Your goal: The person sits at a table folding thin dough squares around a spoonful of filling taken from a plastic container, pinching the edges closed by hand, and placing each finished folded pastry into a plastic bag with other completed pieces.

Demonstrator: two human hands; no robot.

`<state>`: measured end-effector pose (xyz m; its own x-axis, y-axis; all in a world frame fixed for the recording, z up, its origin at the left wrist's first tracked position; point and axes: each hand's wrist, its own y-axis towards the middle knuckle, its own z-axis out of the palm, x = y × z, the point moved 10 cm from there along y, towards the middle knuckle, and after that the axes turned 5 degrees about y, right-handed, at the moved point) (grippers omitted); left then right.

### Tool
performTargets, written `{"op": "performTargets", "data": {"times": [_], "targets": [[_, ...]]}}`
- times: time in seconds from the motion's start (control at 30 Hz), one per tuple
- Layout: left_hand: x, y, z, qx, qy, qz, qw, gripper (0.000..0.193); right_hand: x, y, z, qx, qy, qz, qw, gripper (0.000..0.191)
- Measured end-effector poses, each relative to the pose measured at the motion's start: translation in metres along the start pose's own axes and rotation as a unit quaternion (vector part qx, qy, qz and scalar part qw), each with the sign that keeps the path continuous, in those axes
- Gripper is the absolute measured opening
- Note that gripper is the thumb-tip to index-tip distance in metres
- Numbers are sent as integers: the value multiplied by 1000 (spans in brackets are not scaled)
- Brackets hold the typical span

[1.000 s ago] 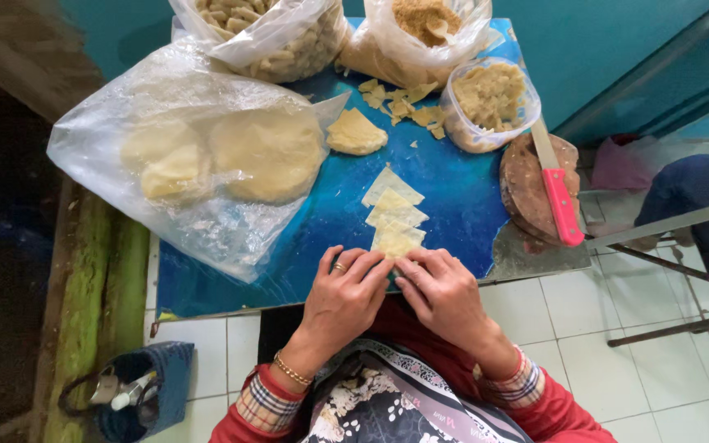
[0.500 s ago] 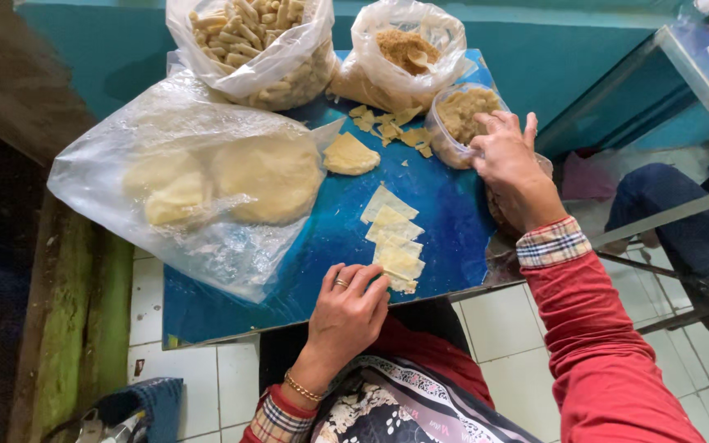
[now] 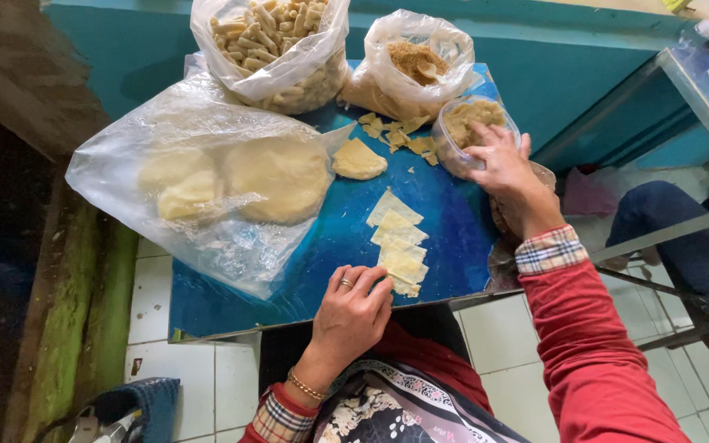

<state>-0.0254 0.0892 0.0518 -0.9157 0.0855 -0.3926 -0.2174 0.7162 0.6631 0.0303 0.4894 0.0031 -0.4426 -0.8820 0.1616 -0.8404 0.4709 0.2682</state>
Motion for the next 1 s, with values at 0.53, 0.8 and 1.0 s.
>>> {"op": "performTargets", "data": {"times": [0.53, 0.8, 1.0], "targets": [[-1, 1, -2, 0, 2, -5, 1000, 17, 136, -62, -93, -49, 271, -46, 960, 47], [-6, 2, -1, 17, 31, -2, 999, 27, 256, -146, -43, 12, -246, -273, 930, 77], [-8, -1, 2, 27, 50, 2, 998, 26, 245, -129, -20, 9, -392, -303, 869, 74]]}}
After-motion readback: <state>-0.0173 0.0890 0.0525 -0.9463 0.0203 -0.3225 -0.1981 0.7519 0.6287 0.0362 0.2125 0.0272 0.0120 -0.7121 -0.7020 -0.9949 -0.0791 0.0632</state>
